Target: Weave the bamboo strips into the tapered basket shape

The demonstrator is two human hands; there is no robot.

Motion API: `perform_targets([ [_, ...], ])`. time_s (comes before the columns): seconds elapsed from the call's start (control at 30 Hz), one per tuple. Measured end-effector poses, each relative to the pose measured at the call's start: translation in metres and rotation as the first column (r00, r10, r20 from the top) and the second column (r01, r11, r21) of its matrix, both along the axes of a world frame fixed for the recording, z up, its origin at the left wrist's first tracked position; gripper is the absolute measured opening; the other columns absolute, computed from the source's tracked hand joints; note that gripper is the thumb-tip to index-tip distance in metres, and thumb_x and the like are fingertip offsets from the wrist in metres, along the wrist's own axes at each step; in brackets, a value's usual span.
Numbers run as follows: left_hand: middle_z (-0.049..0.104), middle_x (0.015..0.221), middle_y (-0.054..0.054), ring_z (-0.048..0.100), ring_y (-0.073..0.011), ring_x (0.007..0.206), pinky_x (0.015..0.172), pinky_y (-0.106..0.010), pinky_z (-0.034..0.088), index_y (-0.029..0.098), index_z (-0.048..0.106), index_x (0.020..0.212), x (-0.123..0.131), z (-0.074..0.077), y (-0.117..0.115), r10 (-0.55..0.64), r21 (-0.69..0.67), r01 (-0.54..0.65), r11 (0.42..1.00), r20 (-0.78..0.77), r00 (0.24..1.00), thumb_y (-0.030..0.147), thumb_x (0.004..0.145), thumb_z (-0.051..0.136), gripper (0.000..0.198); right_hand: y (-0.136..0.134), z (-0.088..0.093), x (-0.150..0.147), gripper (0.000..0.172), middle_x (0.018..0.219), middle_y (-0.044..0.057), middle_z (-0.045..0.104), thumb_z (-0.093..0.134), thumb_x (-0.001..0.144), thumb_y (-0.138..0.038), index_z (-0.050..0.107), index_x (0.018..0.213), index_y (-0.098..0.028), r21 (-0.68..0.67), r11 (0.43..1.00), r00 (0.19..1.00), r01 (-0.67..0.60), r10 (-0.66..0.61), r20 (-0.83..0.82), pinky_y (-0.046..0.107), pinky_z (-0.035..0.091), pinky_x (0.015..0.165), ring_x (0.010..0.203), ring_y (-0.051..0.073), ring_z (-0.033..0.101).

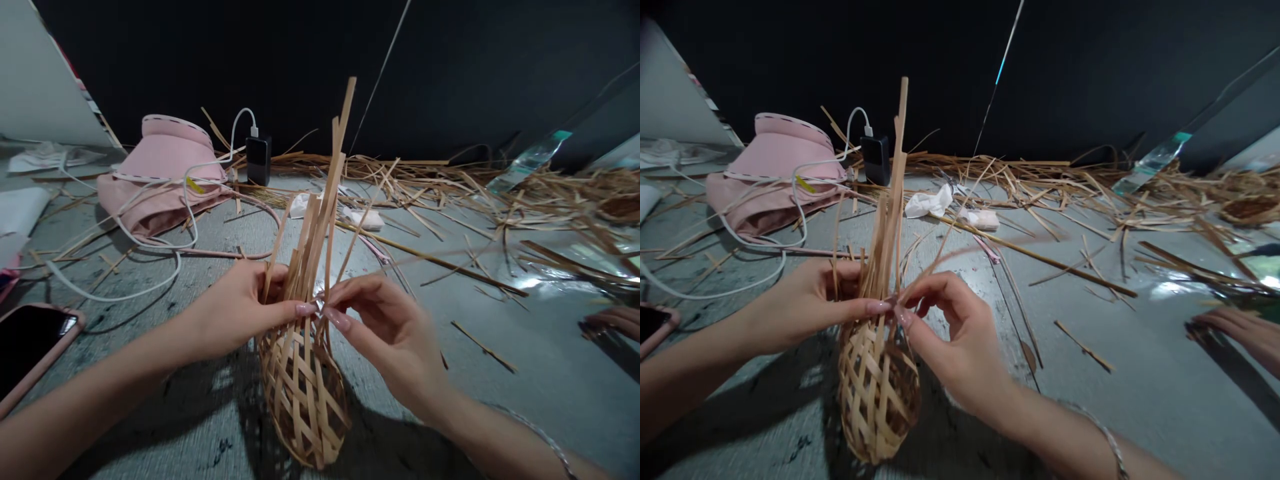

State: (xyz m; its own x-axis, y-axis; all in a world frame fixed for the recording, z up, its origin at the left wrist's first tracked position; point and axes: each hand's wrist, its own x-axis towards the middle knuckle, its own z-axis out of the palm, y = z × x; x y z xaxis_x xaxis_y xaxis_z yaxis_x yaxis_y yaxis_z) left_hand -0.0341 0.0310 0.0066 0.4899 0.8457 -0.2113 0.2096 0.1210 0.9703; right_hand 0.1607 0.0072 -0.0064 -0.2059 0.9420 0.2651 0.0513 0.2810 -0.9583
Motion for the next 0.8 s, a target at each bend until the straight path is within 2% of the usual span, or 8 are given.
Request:
perform_targets([
  [0.1, 0.069, 0.080, 0.000, 0.064, -0.0186, 0.078, 0.069, -0.026, 0.049, 0.017, 0.066, 0.084, 0.000, -0.001, 0.000, 0.009, -0.027, -0.009, 1.000, 0.022, 1.000, 0.029, 0.073, 0.070, 0.017, 0.007, 0.002, 0.004, 0.008, 0.082, 0.001, 0.067, 0.071, 0.078, -0.021, 0.065, 0.083, -0.022, -0.098, 0.994, 0.998, -0.057, 0.054, -0.032, 0.025, 0.055, 0.070, 0.075, 0.013, 0.063],
  [0.33, 0.069, 0.079, 0.001, 0.063, -0.0155, 0.075, 0.067, -0.024, 0.048, 0.017, 0.068, 0.084, 0.001, 0.000, 0.000, 0.014, -0.045, -0.011, 0.999, 0.068, 0.998, 0.026, 0.074, 0.071, 0.014, 0.014, 0.012, 0.007, 0.011, 0.083, 0.001, 0.068, 0.073, 0.077, -0.021, 0.065, 0.085, -0.022, -0.094, 0.991, 0.995, -0.100, 0.100, 0.004, 0.025, 0.057, 0.072, 0.077, 0.013, 0.066],
  [0.47, 0.069, 0.077, 0.002, 0.064, -0.0140, 0.072, 0.065, -0.022, 0.048, 0.018, 0.068, 0.081, 0.002, 0.002, -0.001, 0.020, -0.047, -0.016, 0.999, 0.090, 0.996, 0.026, 0.074, 0.072, 0.012, 0.021, 0.010, 0.009, 0.015, 0.082, -0.001, 0.068, 0.074, 0.076, -0.016, 0.065, 0.086, -0.022, -0.160, 0.968, 0.980, -0.192, 0.181, -0.078, 0.023, 0.057, 0.074, 0.077, 0.011, 0.067],
  [0.6, 0.070, 0.079, 0.001, 0.064, -0.0143, 0.073, 0.066, -0.022, 0.049, 0.018, 0.069, 0.081, 0.001, 0.001, 0.000, 0.019, -0.066, -0.012, 0.998, 0.104, 0.994, 0.025, 0.073, 0.073, 0.011, 0.029, 0.004, 0.013, 0.014, 0.085, -0.001, 0.070, 0.075, 0.076, -0.017, 0.067, 0.086, -0.022, -0.237, 0.921, 0.944, -0.309, 0.268, -0.191, 0.022, 0.056, 0.075, 0.079, 0.011, 0.067],
  [0.8, 0.070, 0.077, 0.003, 0.064, -0.0119, 0.073, 0.066, -0.020, 0.049, 0.017, 0.069, 0.081, 0.002, -0.001, 0.000, 0.013, -0.106, 0.005, 0.994, 0.162, 0.987, 0.019, 0.072, 0.075, 0.012, 0.033, 0.005, 0.014, 0.017, 0.079, -0.003, 0.067, 0.073, 0.077, -0.011, 0.064, 0.088, -0.021, -0.297, 0.862, 0.904, -0.410, 0.340, -0.261, 0.014, 0.050, 0.056, 0.066, 0.006, 0.063],
])
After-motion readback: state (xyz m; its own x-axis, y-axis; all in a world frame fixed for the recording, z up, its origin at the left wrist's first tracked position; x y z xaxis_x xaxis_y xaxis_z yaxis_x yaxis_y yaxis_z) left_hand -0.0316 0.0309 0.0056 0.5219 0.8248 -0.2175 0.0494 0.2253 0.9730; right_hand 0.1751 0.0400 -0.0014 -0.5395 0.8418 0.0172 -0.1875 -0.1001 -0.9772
